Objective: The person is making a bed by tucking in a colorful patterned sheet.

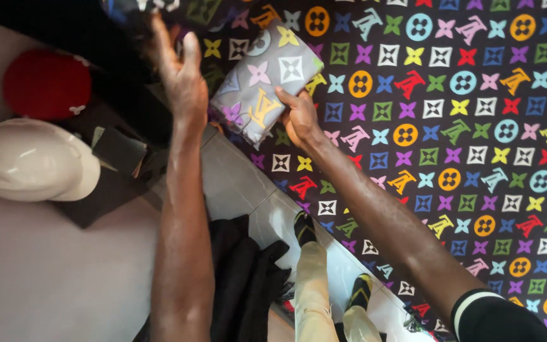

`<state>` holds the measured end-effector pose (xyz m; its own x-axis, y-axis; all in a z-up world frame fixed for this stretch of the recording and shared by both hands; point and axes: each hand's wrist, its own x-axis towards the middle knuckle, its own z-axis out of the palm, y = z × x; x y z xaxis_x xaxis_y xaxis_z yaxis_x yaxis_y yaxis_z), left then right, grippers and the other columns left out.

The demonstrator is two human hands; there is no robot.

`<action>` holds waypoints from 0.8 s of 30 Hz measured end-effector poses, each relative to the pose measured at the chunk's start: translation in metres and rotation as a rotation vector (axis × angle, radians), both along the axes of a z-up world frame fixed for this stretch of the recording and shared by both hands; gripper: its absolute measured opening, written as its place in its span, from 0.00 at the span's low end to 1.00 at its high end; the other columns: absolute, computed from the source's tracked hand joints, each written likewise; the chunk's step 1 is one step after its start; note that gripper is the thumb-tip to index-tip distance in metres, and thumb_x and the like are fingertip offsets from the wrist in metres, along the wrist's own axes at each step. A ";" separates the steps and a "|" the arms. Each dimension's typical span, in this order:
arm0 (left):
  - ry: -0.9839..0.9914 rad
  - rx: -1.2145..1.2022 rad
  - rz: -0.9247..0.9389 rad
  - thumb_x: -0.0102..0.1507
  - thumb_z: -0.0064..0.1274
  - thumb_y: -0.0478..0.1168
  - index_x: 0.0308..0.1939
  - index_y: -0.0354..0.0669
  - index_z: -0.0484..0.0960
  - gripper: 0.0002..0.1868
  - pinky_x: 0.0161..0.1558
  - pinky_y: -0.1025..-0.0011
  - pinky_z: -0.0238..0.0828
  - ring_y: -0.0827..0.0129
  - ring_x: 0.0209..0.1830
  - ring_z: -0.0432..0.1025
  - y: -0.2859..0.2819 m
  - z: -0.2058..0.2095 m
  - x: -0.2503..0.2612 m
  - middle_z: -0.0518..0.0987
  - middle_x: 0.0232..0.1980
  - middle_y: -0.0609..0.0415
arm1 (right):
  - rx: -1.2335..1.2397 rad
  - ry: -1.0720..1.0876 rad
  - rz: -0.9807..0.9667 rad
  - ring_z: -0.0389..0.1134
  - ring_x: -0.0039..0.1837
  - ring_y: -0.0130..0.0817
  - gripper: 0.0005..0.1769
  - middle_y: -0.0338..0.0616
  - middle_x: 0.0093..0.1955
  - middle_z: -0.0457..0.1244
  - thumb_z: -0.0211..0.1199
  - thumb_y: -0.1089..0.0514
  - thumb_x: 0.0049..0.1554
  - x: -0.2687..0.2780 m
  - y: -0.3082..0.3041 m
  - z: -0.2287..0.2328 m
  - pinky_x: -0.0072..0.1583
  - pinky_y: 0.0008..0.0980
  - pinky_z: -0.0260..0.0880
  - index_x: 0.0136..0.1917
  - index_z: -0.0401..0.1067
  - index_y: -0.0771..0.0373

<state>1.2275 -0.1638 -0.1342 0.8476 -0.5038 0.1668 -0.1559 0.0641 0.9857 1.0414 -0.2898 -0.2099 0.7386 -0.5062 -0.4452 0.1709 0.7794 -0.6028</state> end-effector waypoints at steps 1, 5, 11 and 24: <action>0.000 0.001 0.009 0.81 0.48 0.41 0.87 0.39 0.46 0.36 0.88 0.64 0.42 0.61 0.86 0.48 -0.002 -0.001 0.006 0.48 0.87 0.45 | 0.001 0.000 0.009 0.70 0.62 0.43 0.20 0.53 0.62 0.66 0.59 0.63 0.63 0.000 0.003 -0.005 0.67 0.50 0.70 0.67 0.64 0.73; -0.206 0.054 0.082 0.82 0.50 0.42 0.81 0.38 0.51 0.30 0.84 0.65 0.43 0.59 0.84 0.48 -0.007 0.003 0.029 0.52 0.82 0.45 | -0.005 0.072 -0.006 0.70 0.63 0.44 0.19 0.54 0.62 0.67 0.59 0.64 0.62 -0.005 0.011 -0.047 0.70 0.49 0.68 0.65 0.65 0.74; 0.030 -0.122 -0.041 0.76 0.52 0.41 0.63 0.36 0.67 0.17 0.64 0.64 0.71 0.68 0.56 0.68 -0.008 0.015 0.056 0.71 0.54 0.54 | -0.072 0.061 -0.008 0.70 0.65 0.47 0.19 0.56 0.62 0.66 0.59 0.62 0.62 0.022 -0.004 -0.036 0.69 0.51 0.69 0.64 0.65 0.73; -0.048 -0.096 0.052 0.76 0.58 0.39 0.65 0.34 0.70 0.19 0.66 0.64 0.69 0.65 0.60 0.67 -0.018 -0.003 0.054 0.67 0.63 0.50 | -0.365 0.477 0.411 0.73 0.47 0.32 0.18 0.46 0.49 0.70 0.60 0.53 0.62 -0.009 -0.015 -0.045 0.49 0.32 0.77 0.61 0.70 0.66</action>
